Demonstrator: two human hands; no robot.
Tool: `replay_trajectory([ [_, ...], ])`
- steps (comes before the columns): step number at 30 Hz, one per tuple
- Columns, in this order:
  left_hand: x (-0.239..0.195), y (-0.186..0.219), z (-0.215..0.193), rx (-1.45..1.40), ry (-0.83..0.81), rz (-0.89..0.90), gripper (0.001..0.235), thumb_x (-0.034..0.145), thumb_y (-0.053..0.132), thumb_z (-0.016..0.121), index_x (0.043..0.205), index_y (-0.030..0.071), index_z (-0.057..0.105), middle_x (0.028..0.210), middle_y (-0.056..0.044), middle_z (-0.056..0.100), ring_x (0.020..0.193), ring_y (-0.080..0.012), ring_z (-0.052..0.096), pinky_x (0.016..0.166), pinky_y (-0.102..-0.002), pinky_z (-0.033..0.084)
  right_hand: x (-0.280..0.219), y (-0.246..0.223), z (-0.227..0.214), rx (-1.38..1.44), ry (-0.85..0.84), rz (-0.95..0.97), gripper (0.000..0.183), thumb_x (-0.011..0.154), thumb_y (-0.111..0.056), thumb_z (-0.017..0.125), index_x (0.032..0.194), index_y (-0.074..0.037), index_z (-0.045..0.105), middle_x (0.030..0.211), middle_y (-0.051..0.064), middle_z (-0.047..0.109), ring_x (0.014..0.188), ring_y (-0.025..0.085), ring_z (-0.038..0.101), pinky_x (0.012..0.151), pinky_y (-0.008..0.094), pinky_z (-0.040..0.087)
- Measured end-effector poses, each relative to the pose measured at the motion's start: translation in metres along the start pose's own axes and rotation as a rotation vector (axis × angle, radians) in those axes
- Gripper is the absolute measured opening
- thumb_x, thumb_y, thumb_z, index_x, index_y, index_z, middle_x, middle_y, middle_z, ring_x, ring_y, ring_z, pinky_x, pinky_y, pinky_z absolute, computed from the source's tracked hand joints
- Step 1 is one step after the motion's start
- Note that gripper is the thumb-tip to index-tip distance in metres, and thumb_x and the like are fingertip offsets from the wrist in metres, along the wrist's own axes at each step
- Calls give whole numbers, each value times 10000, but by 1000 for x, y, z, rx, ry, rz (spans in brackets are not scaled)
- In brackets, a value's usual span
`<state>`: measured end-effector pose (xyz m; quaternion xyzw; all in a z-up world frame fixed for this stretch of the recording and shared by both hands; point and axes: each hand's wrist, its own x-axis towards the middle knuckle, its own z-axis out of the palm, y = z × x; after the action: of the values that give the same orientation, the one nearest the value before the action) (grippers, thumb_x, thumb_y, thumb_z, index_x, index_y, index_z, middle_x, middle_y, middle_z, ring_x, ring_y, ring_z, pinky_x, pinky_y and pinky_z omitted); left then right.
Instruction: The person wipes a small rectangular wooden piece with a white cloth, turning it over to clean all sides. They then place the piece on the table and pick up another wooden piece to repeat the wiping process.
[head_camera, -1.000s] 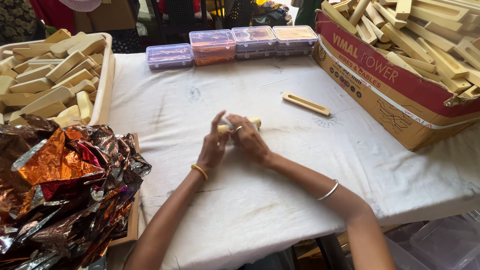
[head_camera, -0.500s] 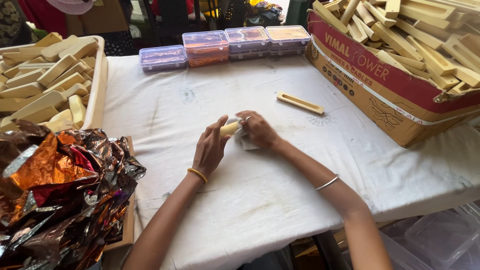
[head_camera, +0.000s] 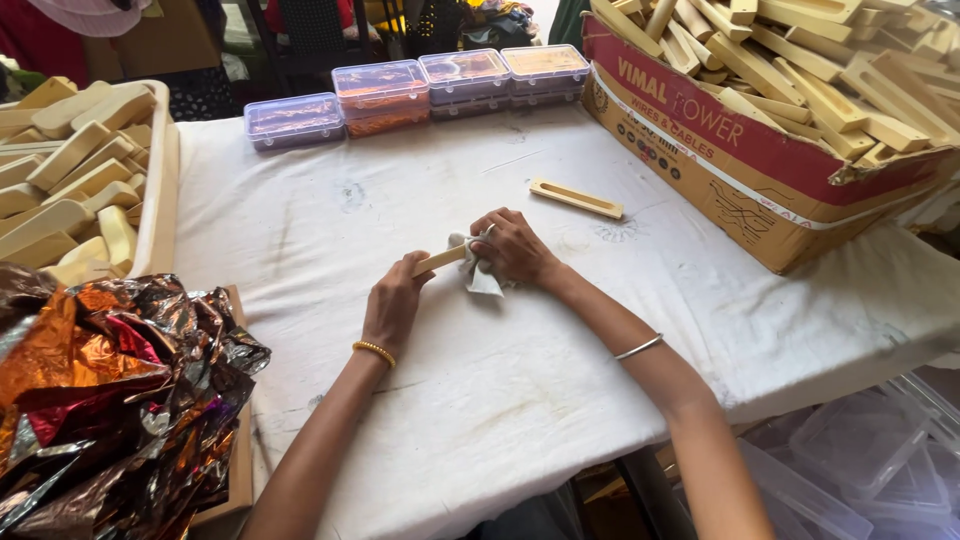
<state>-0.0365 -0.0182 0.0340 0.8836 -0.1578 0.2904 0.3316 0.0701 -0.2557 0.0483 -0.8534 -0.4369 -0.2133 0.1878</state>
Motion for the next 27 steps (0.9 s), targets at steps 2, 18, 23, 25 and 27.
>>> replay_trajectory([
  [2,0,0,2,-13,12,6,299,961,139,683,1241,66,607,1059,-154,749,908,-282,758,755,-344,652,5,-11,2,5,70,-61,248,983,-294,642,1008,-47,647,1123,88,650,1083,242,545,981,421,444],
  [18,0,16,-15,-85,100,56,320,911,92,745,1226,79,692,1201,-141,724,1005,-300,727,864,-395,611,7,-2,5,-124,167,61,463,1004,-451,571,813,-59,726,1381,157,603,1367,341,426,1136,486,399],
  [23,1,6,-10,-90,123,106,441,885,77,760,1314,68,663,1235,-164,702,1004,-293,728,809,-369,624,18,-70,15,88,266,-105,472,1055,-511,501,1011,-114,752,1454,119,566,1410,293,437,1204,513,385],
  [25,1,1,-9,-155,103,51,485,866,88,768,1337,67,654,1249,-170,687,974,-274,734,757,-341,638,17,-71,12,110,262,-127,488,1053,-519,490,1057,-104,748,1467,117,558,1420,291,434,1205,509,391],
  [27,1,0,-8,-165,139,39,458,873,113,799,1316,78,688,1249,-146,699,957,-247,750,752,-328,641,15,-55,12,74,241,-112,507,1028,-531,486,982,-94,739,1426,142,579,1401,318,434,1176,504,407],
])
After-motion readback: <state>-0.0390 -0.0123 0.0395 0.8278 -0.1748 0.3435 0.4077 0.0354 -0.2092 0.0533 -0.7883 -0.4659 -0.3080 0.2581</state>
